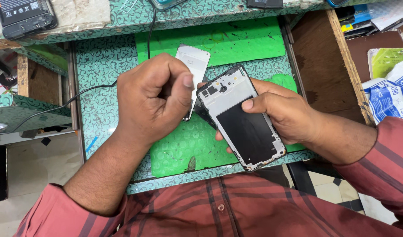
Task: The person uses a screwdriver to unscrew the back of a smartphone, pries the back cover open, and briefly handles a wireless earbuds case before picking the phone back up to show its exposed internal components and battery.
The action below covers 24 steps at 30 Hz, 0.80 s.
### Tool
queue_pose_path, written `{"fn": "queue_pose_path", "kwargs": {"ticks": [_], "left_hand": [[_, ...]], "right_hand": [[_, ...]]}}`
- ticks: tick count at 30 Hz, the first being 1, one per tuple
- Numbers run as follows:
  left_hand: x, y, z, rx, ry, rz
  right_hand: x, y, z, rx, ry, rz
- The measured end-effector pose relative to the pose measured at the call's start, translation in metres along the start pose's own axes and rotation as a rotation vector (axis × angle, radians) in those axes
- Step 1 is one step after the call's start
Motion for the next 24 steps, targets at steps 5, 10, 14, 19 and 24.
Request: {"fn": "queue_pose_path", "kwargs": {"ticks": [5, 10, 14, 19, 24], "left_hand": [[0.006, -0.001, -0.002, 0.002, -0.043, 0.004], [0.006, -0.002, -0.004, -0.014, -0.037, -0.009], [0.006, -0.003, -0.006, -0.038, -0.023, -0.051], [0.015, -0.008, -0.008, -0.054, -0.047, -0.103], [0.026, -0.015, -0.008, -0.046, -0.075, -0.130]], "right_hand": [[0.002, 0.001, 0.000, -0.015, -0.050, 0.016], [0.004, 0.001, 0.000, -0.009, -0.073, 0.026], [0.004, 0.004, -0.001, 0.034, -0.075, 0.061], [0.000, 0.002, -0.004, 0.064, 0.037, 0.217], [0.002, -0.005, -0.004, 0.072, 0.100, 0.404]]}}
Point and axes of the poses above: each hand's wrist, its own z-axis away from the middle knuckle, its own y-axis out of the back of the hand, x = y × z, the point moved 10 cm from there along -z, towards the middle knuckle, and after that the axes turned 4 degrees about -y, right-handed, at the moved point
